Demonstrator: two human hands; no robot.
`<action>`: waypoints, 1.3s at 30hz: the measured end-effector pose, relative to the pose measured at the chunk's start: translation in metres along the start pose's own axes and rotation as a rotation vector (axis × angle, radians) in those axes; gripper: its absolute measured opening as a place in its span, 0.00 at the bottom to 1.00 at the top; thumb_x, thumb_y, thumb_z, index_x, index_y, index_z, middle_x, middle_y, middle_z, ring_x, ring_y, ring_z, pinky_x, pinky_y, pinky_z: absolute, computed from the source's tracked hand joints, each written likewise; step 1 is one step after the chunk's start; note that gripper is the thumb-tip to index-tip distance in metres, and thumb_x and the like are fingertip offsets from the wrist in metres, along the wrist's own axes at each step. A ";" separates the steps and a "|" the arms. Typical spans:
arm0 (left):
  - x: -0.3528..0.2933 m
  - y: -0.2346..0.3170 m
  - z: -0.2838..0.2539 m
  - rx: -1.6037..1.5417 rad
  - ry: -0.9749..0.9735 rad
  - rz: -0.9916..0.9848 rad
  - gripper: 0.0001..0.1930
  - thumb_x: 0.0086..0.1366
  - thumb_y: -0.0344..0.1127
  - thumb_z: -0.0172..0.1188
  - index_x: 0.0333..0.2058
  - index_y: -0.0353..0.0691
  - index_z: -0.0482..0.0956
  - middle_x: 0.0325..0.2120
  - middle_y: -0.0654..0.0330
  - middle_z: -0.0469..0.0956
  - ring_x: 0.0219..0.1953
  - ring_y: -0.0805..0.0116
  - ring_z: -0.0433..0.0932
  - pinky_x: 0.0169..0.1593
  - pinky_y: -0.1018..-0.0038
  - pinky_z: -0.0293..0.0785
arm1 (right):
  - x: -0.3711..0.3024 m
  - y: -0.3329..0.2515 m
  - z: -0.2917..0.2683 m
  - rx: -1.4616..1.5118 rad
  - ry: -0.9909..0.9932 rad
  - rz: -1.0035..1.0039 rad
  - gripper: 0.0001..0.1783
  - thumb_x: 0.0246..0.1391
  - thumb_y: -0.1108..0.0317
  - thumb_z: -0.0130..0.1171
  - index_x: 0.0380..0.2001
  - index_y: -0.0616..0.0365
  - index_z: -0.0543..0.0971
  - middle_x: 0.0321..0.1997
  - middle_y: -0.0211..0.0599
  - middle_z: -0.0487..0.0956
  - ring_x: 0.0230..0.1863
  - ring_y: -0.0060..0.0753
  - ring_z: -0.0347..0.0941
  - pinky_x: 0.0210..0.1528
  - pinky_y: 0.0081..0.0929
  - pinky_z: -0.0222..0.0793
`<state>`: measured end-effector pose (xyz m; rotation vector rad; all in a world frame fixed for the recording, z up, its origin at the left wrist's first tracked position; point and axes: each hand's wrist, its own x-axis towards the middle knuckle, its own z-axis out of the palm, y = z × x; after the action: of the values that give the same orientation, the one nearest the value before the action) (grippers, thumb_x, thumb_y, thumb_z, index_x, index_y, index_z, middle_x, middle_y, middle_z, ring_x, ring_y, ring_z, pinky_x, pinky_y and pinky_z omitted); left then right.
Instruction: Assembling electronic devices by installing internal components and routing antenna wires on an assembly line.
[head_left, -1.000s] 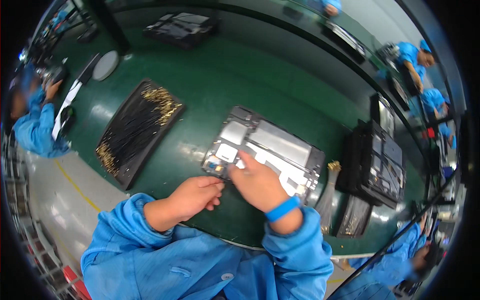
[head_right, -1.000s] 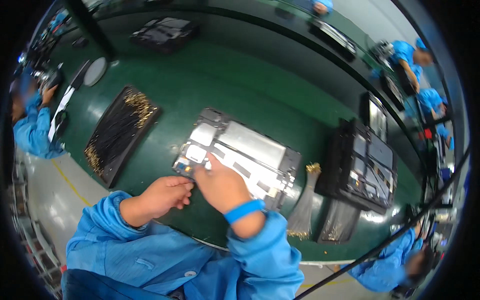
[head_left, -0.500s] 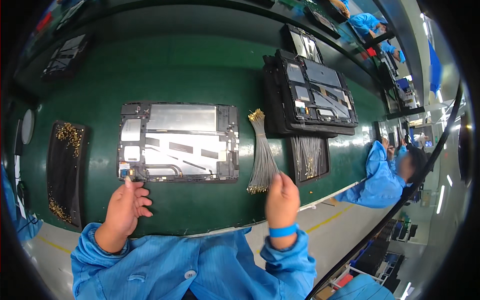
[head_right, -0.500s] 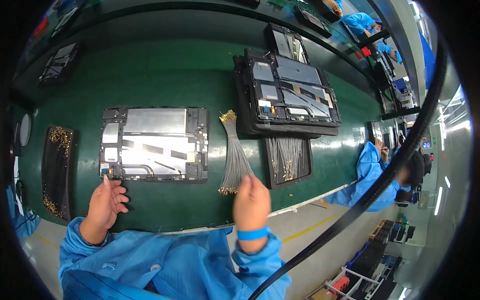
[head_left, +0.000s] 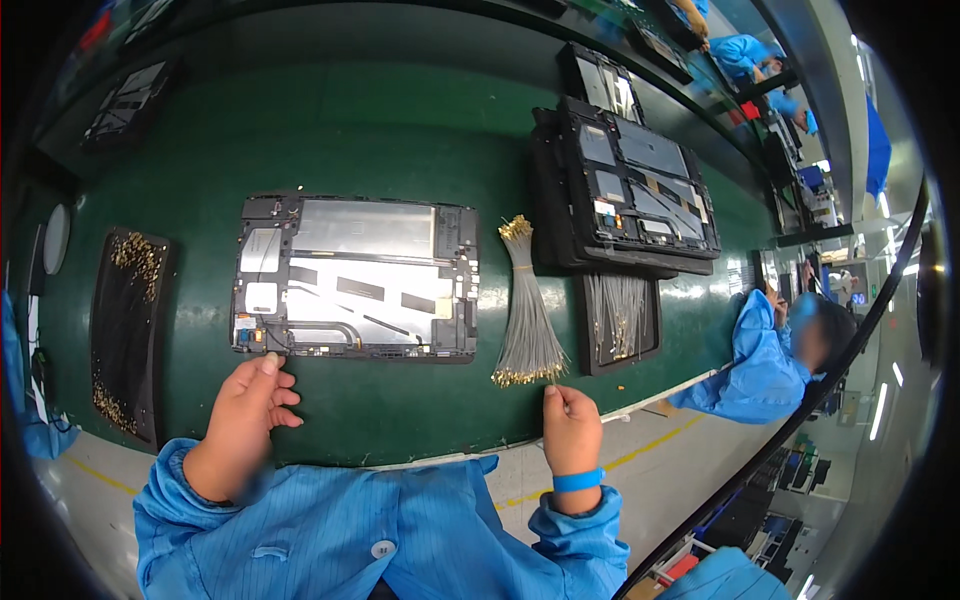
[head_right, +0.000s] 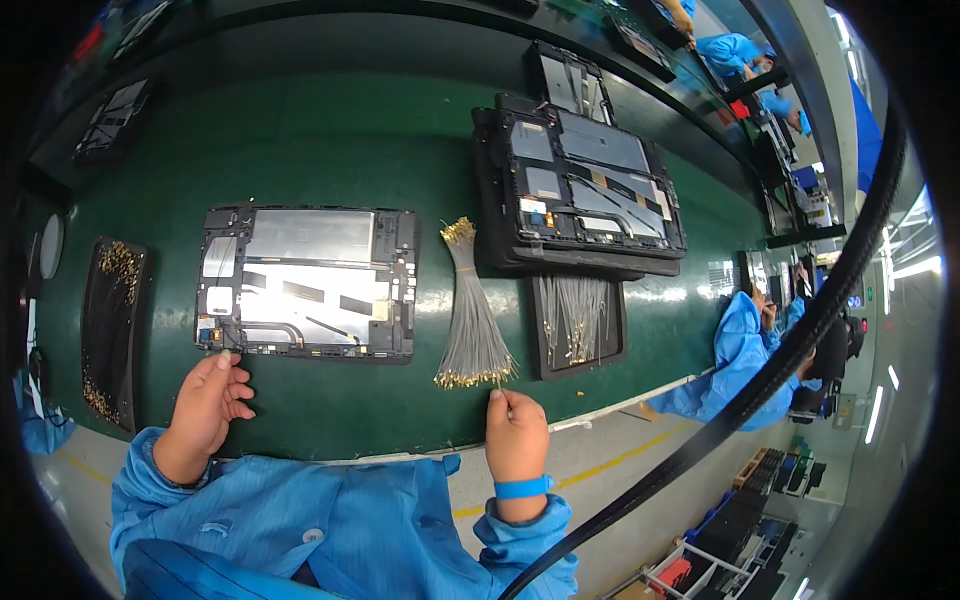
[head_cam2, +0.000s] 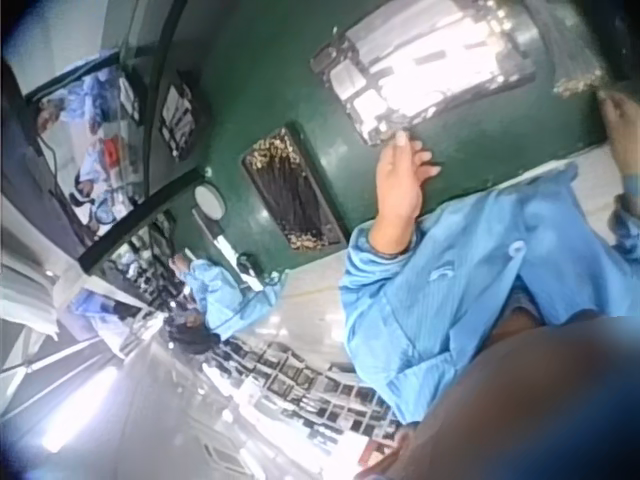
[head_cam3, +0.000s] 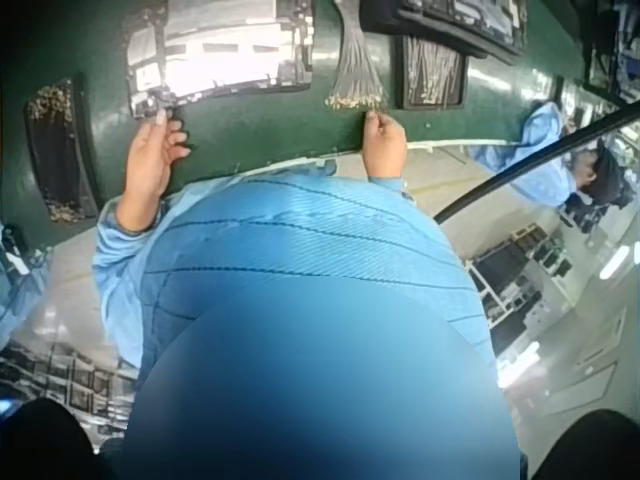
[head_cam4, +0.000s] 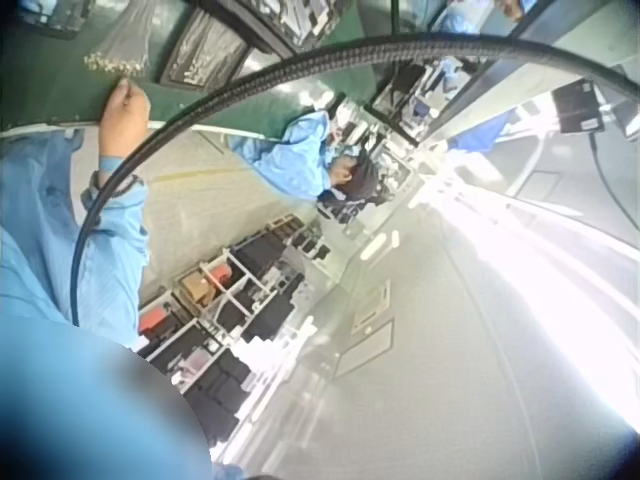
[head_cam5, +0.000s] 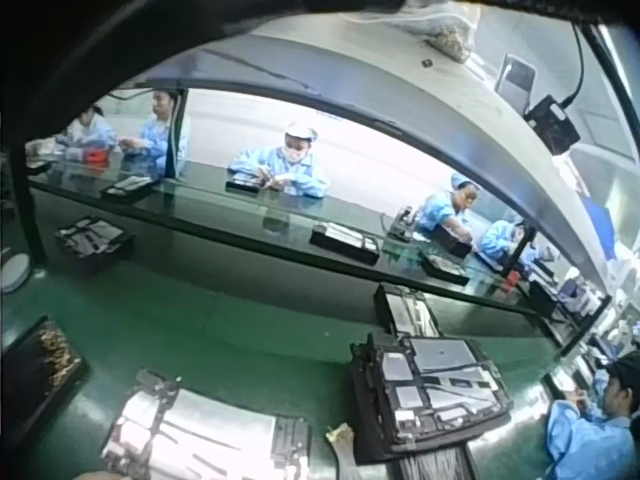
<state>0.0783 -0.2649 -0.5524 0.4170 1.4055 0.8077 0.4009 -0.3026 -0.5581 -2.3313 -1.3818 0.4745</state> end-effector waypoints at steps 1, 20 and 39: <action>-0.003 -0.001 -0.001 0.052 0.014 0.012 0.17 0.60 0.43 0.46 0.40 0.33 0.65 0.26 0.61 0.69 0.26 0.74 0.70 0.26 0.78 0.72 | -0.002 -0.004 -0.004 0.093 -0.075 0.079 0.12 0.46 0.64 0.53 0.27 0.63 0.75 0.25 0.41 0.74 0.29 0.32 0.70 0.34 0.25 0.64; -0.006 0.011 0.067 1.349 -0.116 1.355 0.11 0.44 0.32 0.54 0.30 0.39 0.72 0.19 0.65 0.66 0.22 0.71 0.67 0.22 0.78 0.63 | -0.010 -0.097 0.015 1.311 -0.773 0.398 0.11 0.50 0.66 0.49 0.37 0.58 0.68 0.28 0.35 0.72 0.26 0.23 0.67 0.29 0.20 0.64; 0.019 0.008 0.076 1.506 -0.056 1.247 0.13 0.43 0.33 0.49 0.31 0.38 0.71 0.24 0.62 0.69 0.29 0.69 0.68 0.29 0.76 0.68 | 0.006 -0.088 0.089 1.059 0.065 -0.468 0.15 0.56 0.62 0.37 0.43 0.59 0.58 0.32 0.44 0.72 0.32 0.31 0.69 0.35 0.24 0.65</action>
<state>0.1488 -0.2313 -0.5487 2.5984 1.3853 0.4534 0.2952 -0.2447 -0.5926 -1.1325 -1.1563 0.7316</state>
